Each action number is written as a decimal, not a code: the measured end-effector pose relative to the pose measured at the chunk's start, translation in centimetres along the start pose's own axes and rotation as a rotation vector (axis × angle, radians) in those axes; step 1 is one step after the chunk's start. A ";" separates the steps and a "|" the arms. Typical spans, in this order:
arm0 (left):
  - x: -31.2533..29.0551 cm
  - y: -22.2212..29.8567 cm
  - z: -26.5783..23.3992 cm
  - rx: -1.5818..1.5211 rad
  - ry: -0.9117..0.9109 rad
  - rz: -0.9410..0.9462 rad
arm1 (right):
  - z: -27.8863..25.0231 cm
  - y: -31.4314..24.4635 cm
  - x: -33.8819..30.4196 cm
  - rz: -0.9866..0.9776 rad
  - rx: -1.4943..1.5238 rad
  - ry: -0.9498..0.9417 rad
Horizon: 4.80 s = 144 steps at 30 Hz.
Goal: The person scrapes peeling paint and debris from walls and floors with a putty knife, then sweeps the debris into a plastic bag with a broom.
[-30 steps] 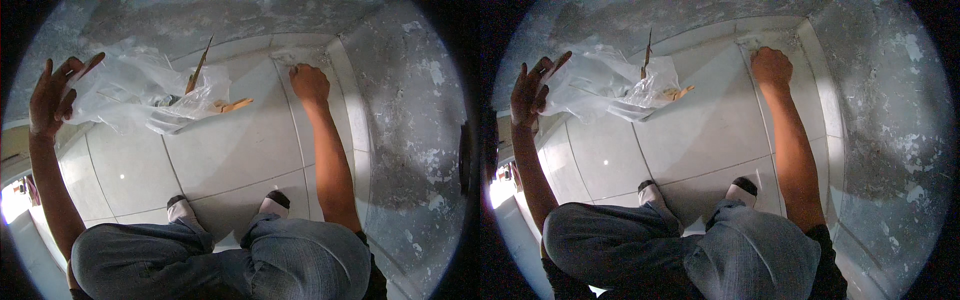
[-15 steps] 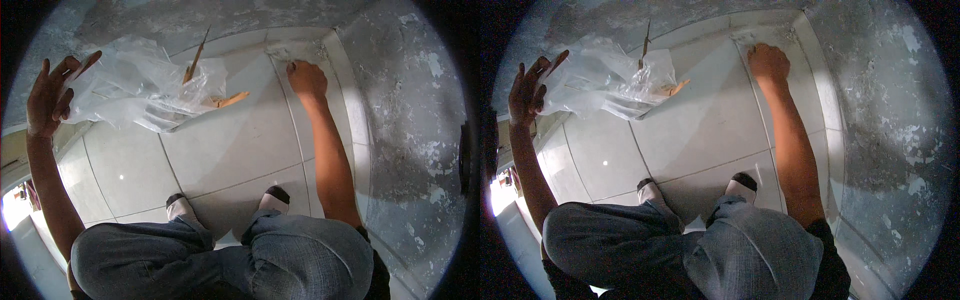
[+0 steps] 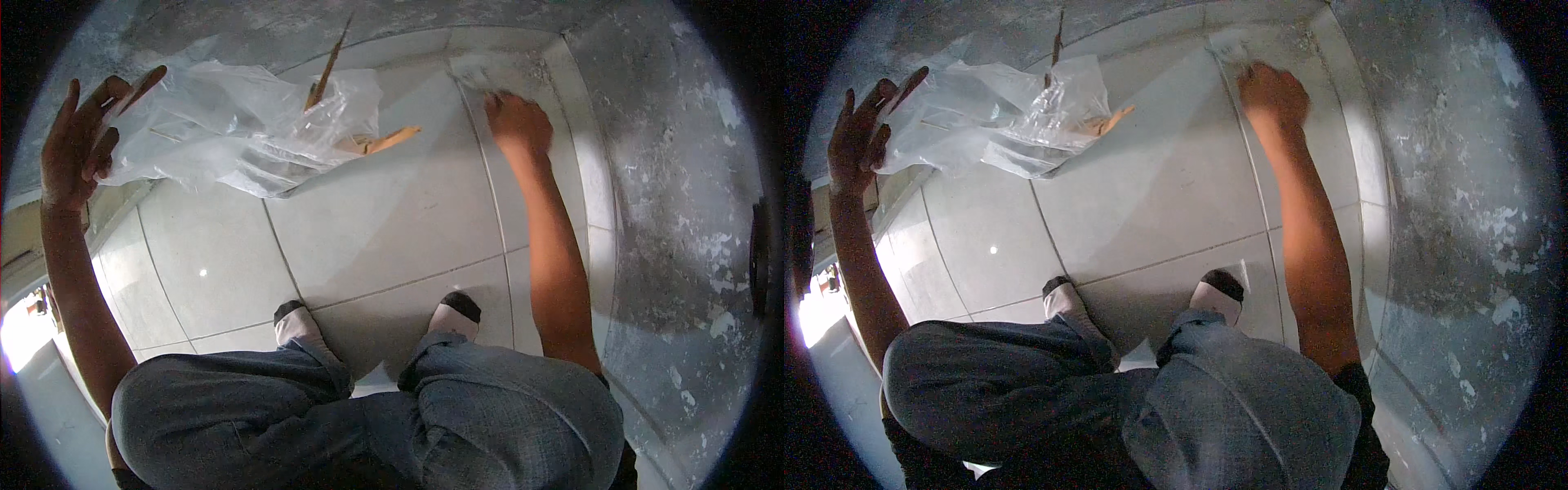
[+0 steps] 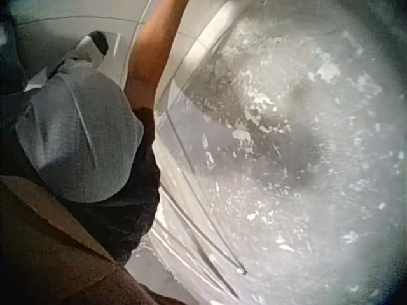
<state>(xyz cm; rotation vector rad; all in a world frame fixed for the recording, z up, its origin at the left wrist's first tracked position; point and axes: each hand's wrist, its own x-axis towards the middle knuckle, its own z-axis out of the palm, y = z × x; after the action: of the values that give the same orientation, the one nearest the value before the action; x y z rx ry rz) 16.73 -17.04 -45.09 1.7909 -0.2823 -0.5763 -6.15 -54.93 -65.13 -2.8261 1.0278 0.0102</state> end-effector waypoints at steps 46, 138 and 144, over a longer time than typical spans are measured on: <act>1.4 -1.9 -6.4 0.469 0.001 0.167 | 5.5 12.8 7.3 0.112 0.103 0.294; 0.9 3.9 4.0 -0.075 -0.681 -0.019 | 8.1 14.6 9.2 0.260 0.606 0.350; 1.0 4.0 2.6 0.210 -0.502 0.102 | 8.4 14.2 8.5 0.236 0.623 0.527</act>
<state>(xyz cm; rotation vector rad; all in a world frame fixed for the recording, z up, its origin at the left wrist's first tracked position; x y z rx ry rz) 16.59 -20.86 -42.06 1.7960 -0.7970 -0.9476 -8.40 -70.02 -75.64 -2.1597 1.1833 -0.9004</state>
